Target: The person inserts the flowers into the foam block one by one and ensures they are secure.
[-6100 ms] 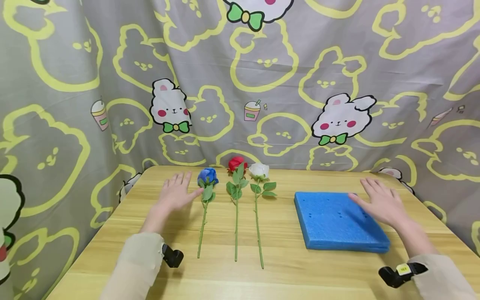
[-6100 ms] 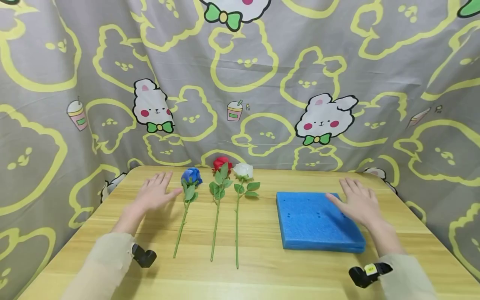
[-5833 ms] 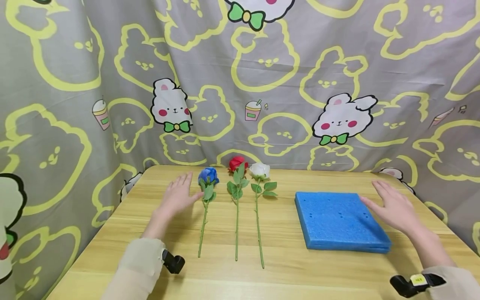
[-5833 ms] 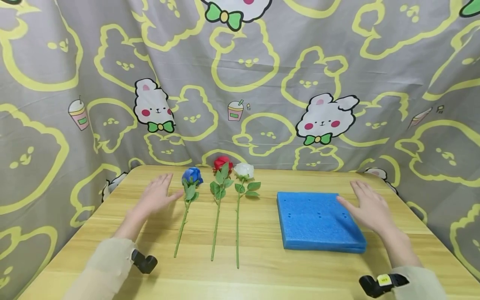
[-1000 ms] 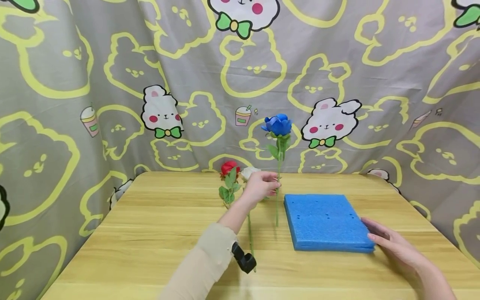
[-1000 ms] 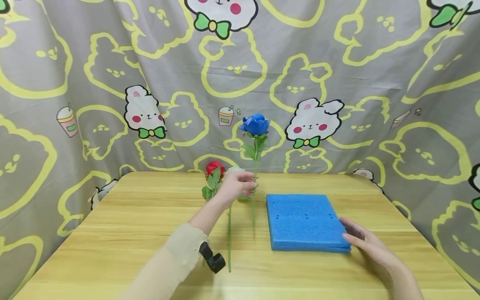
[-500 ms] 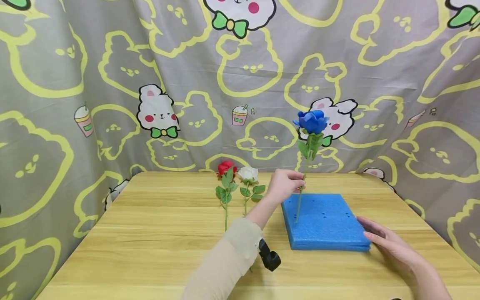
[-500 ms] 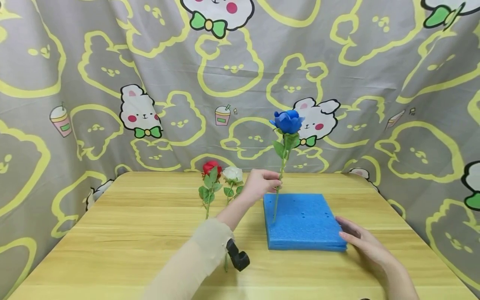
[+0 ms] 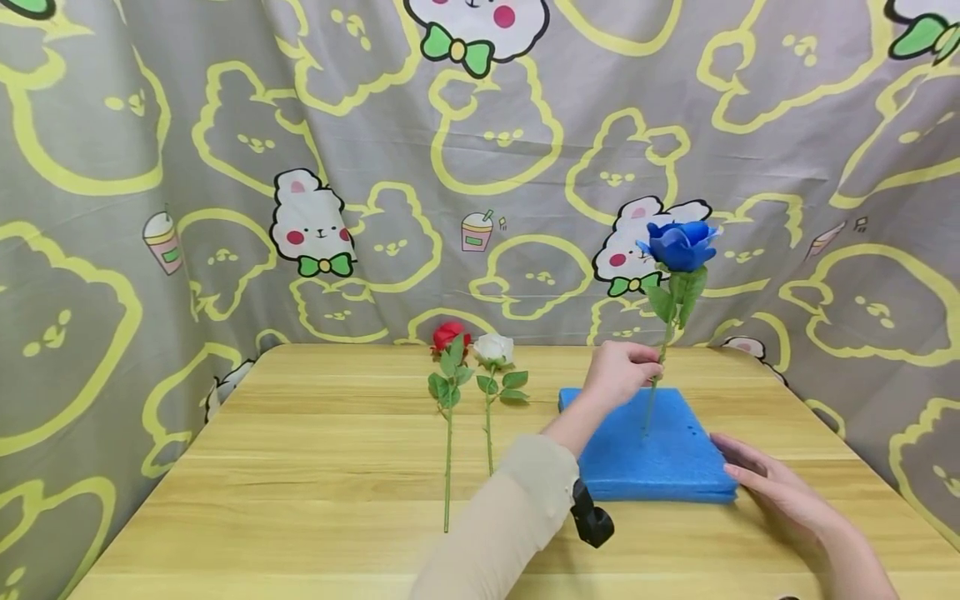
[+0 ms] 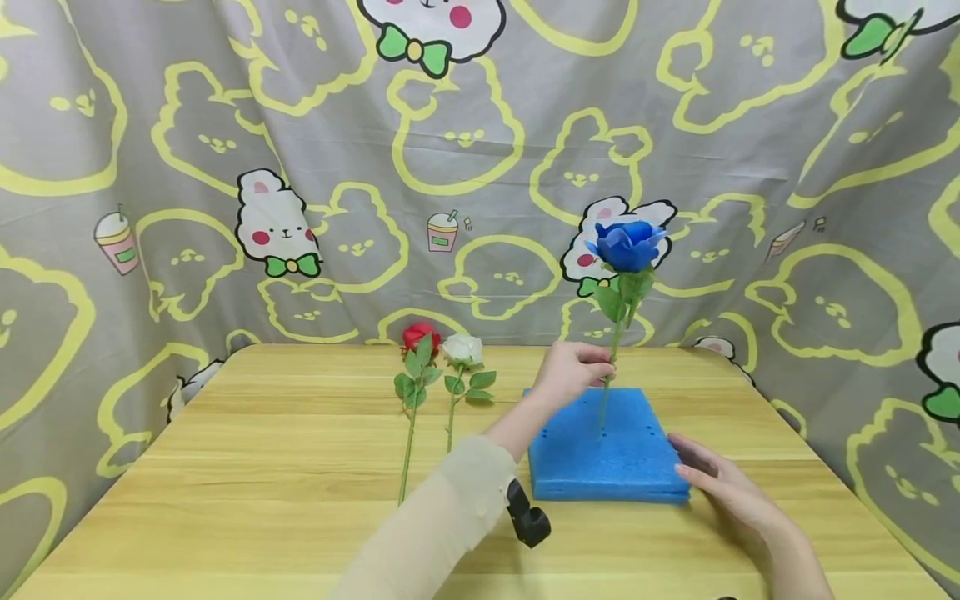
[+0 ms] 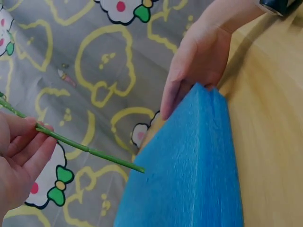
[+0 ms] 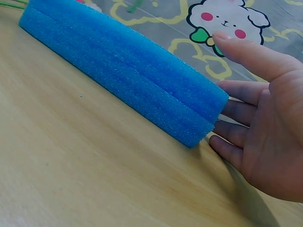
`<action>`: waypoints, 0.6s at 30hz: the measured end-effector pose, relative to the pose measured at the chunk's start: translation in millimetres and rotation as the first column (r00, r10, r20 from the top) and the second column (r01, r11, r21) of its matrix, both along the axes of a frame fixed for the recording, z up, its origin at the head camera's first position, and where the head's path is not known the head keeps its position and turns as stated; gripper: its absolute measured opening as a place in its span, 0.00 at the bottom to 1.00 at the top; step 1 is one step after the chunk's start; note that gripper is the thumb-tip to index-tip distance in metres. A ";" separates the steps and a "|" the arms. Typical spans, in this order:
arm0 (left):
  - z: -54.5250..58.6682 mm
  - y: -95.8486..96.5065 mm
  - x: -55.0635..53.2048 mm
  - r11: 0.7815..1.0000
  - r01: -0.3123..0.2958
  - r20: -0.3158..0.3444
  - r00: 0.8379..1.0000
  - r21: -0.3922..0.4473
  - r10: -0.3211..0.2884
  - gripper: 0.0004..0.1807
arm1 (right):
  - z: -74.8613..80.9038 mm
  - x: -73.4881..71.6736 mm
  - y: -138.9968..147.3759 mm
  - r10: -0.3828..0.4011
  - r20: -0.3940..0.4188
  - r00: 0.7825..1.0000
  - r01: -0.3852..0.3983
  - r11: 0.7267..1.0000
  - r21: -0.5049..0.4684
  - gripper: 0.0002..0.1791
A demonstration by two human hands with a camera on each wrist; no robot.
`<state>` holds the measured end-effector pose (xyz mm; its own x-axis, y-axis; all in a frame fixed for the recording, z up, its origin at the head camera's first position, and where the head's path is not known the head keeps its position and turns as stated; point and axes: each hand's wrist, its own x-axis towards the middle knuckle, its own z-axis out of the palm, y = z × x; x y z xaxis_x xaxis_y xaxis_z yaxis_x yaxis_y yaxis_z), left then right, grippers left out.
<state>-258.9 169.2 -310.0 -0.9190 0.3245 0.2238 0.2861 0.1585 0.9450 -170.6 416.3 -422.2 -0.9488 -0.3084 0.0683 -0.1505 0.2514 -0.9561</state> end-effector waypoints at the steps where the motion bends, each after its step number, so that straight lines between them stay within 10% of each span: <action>1: -0.1 3.6 0.5 1.000 -0.001 -0.009 1.000 -0.007 0.001 0.06 | -0.2 0.1 0.0 0.000 0.004 1.000 0.000 1.000 -0.006 0.29; 18: -13.4 50.3 5.1 0.995 -0.063 -0.134 0.990 -0.078 0.052 0.06 | 1.0 2.8 -2.0 -0.037 0.044 0.998 0.038 0.999 -0.007 0.31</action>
<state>-253.8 219.6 -323.4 -0.9010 0.2943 0.3188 0.3953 0.2536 0.8829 -167.7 414.3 -421.1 -0.9618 -0.2722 0.0288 -0.0991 0.2481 -0.9637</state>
